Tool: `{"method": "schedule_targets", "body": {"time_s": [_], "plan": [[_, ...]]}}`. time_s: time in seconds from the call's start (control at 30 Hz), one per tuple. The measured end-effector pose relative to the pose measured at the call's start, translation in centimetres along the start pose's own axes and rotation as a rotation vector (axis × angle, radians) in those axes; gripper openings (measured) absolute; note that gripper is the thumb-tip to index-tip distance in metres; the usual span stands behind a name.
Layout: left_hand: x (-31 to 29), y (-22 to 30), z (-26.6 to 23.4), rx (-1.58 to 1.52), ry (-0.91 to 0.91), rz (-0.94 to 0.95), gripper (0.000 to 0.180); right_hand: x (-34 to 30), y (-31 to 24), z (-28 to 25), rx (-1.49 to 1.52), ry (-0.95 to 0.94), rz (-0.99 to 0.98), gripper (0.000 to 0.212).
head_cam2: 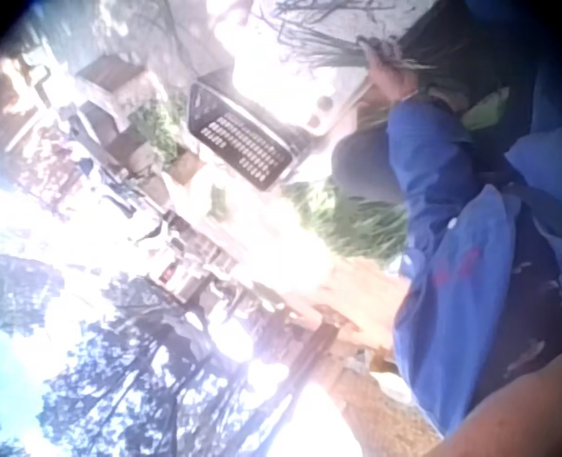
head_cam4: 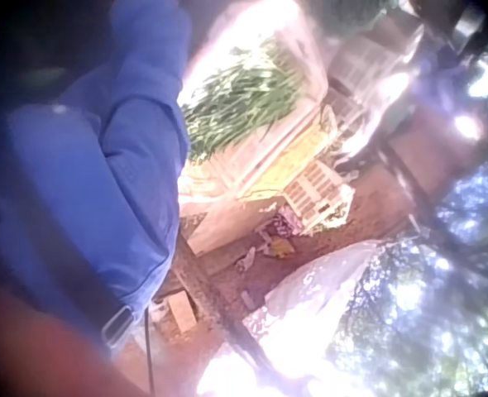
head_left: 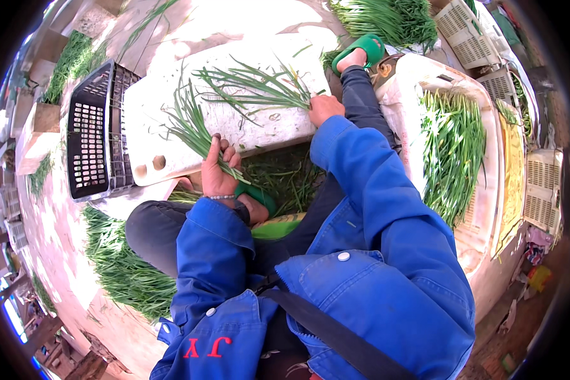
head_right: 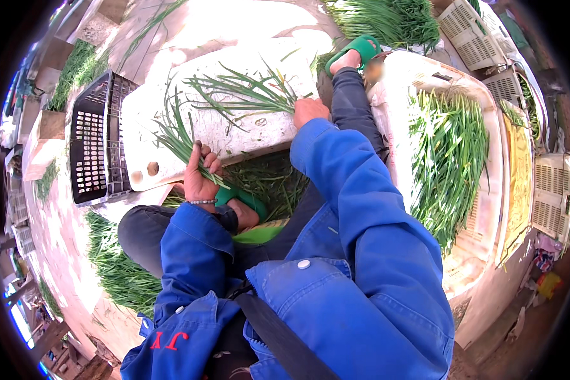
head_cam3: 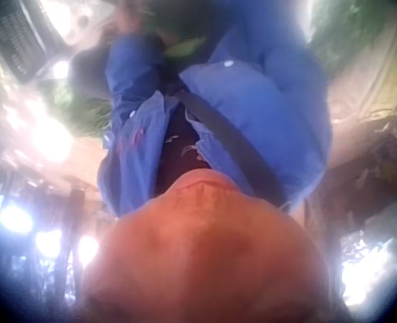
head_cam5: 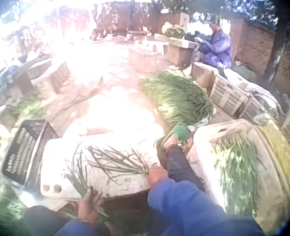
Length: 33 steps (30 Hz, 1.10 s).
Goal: The person sorts through green leaves, removes individual stalks, and organizes them into bundles by hand while sitting on the ground near plastic crates.
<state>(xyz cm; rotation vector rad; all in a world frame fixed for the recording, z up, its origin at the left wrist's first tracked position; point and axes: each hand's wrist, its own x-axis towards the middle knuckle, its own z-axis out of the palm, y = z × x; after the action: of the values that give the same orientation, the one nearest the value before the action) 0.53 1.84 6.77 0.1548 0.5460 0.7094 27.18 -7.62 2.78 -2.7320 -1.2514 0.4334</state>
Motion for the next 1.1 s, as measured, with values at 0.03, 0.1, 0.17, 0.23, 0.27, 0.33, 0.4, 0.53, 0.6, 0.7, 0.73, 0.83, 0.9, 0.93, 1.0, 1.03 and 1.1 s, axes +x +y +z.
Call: {"method": "schedule_targets", "body": {"time_s": [0.03, 0.1, 0.17, 0.23, 0.27, 0.33, 0.4, 0.53, 0.6, 0.7, 0.73, 0.83, 0.9, 0.93, 1.0, 1.03, 1.1], "plan": [[0.0, 0.0, -0.1, -0.026, 0.011, 0.004, 0.012, 0.1, -0.5, -0.6, 0.083, -0.04, 0.005, 0.02], [-0.5, -0.1, -0.5, -0.083, 0.038, 0.011, 0.009, -0.4, -1.3, -1.7, 0.482, -0.135, 0.046, 0.019], [-0.5, -0.6, -0.3, -0.041, 0.093, -0.008, 0.011, -1.6, -1.5, -2.1, 1.115, -0.246, 0.127, 0.02], [-0.6, -1.5, 0.1, 0.026, 0.12, -0.023, 0.016, -3.6, -3.0, -1.9, 1.374, -0.291, 0.217, 0.024], [-0.5, -2.1, 0.3, 0.047, 0.126, -0.06, 0.018, -5.1, -4.1, -1.7, 1.447, -0.323, 0.248, 0.024], [-0.8, -3.5, 0.1, 0.088, 0.155, -0.137, 0.024, -7.5, -5.8, -0.6, 1.53, -0.391, 0.244, 0.025], [-0.4, -4.3, -0.9, 0.104, 0.166, -0.202, 0.033, -9.6, -7.1, 0.6, 1.412, -0.411, 0.144, 0.027], [0.0, -4.2, -2.0, 0.348, 0.314, -0.142, 0.027, -12.1, -8.2, 0.5, 0.983, -0.468, -0.078, 0.033], [-0.3, -3.6, -1.2, 0.378, 0.357, -0.072, 0.022, -12.3, -7.4, -1.1, 0.727, -0.667, -0.44, 0.026], [-0.4, -1.8, -0.4, 0.223, 0.194, 0.073, 0.018, -11.5, -5.6, -1.9, 0.348, -0.897, -0.634, 0.032], [-0.4, -0.9, -0.3, 0.24, 0.026, 0.067, 0.019, -10.6, -5.0, -2.0, 0.21, -0.922, -0.627, 0.035], [-0.5, -0.7, -0.1, 0.011, 0.006, 0.001, 0.024, -5.5, -2.8, -3.0, -0.17, -0.227, -0.24, 0.028], [-0.4, -1.1, 0.0, -0.093, -0.056, -0.102, 0.024, -1.4, 0.4, -1.2, 0.14, -0.028, -0.043, 0.022], [-0.5, -1.1, 0.0, -0.144, -0.082, -0.144, 0.024, -1.0, 0.2, -1.6, 0.052, 0.04, -0.044, 0.019], [-0.1, -1.1, -0.8, -0.139, -0.161, -0.119, 0.02, 0.6, -0.1, -0.6, -0.068, -0.031, -0.073, 0.021], [0.1, -1.1, -1.1, -0.138, -0.204, -0.106, 0.018, 1.0, -0.2, -0.3, -0.131, -0.064, -0.087, 0.022], [0.0, -1.2, -1.4, -0.094, -0.121, -0.044, 0.014, 0.8, 0.0, -0.4, 0.096, 0.002, -0.07, 0.021]]}}
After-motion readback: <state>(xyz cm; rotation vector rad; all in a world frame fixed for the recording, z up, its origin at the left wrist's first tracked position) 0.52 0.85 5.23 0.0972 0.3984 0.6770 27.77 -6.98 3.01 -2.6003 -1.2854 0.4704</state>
